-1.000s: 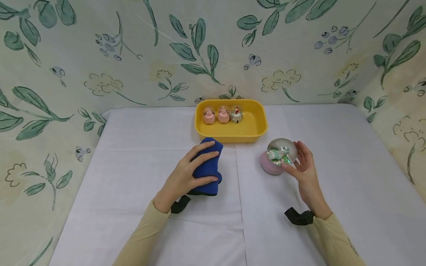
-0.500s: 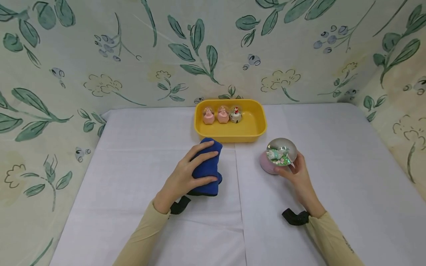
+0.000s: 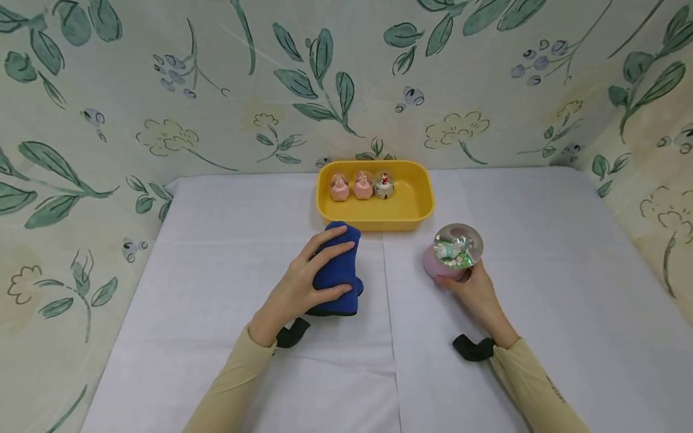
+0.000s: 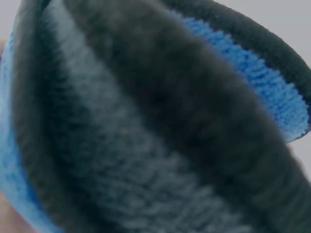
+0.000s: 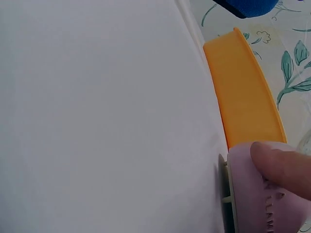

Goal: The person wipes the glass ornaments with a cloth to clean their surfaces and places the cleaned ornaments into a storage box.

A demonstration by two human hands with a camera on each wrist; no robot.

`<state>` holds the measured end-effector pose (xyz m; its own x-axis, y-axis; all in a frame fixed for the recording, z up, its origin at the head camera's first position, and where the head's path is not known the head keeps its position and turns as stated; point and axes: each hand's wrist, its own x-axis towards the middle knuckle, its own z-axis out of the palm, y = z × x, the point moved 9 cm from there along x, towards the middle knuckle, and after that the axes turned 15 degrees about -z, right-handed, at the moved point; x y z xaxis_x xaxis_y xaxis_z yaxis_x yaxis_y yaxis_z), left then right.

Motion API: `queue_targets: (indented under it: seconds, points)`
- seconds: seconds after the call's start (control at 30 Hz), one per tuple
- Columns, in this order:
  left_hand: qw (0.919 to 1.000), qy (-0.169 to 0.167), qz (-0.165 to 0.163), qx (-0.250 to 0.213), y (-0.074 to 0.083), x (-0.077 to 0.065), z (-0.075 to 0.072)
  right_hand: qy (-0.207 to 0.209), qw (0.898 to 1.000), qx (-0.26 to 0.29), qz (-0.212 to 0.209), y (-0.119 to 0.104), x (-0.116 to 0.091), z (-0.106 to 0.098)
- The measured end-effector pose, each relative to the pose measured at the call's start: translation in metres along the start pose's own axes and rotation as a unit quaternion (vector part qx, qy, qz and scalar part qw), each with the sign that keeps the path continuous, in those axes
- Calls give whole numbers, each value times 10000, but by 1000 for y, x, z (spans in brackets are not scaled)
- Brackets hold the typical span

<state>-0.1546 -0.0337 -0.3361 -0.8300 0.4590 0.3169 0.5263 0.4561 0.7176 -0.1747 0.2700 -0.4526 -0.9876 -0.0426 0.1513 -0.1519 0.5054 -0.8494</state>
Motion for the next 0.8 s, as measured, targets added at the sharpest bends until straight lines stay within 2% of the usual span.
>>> queue_targets:
  seconds: [0.1, 0.2, 0.5, 0.63, 0.8]
  points:
    - [10000, 57, 40, -13, 1, -1, -1, 101, 9995, -255, 153, 2, -1, -3]
    - [9999, 124, 85, -13, 3, -1, -2, 257, 9990, -279, 234, 2, -3, -7]
    - [9997, 235, 51, -12, 2, -3, -5, 498, 9982, 258, 208, -4, -7, -12]
    - [9997, 249, 23, -22, 1, -4, -5, 789, 9954, 536, 6, -20, -6, -21]
    - [9996, 284, 4, -74, 0, -3, -7, 1027, 9898, 829, -528, -50, -5, -34]
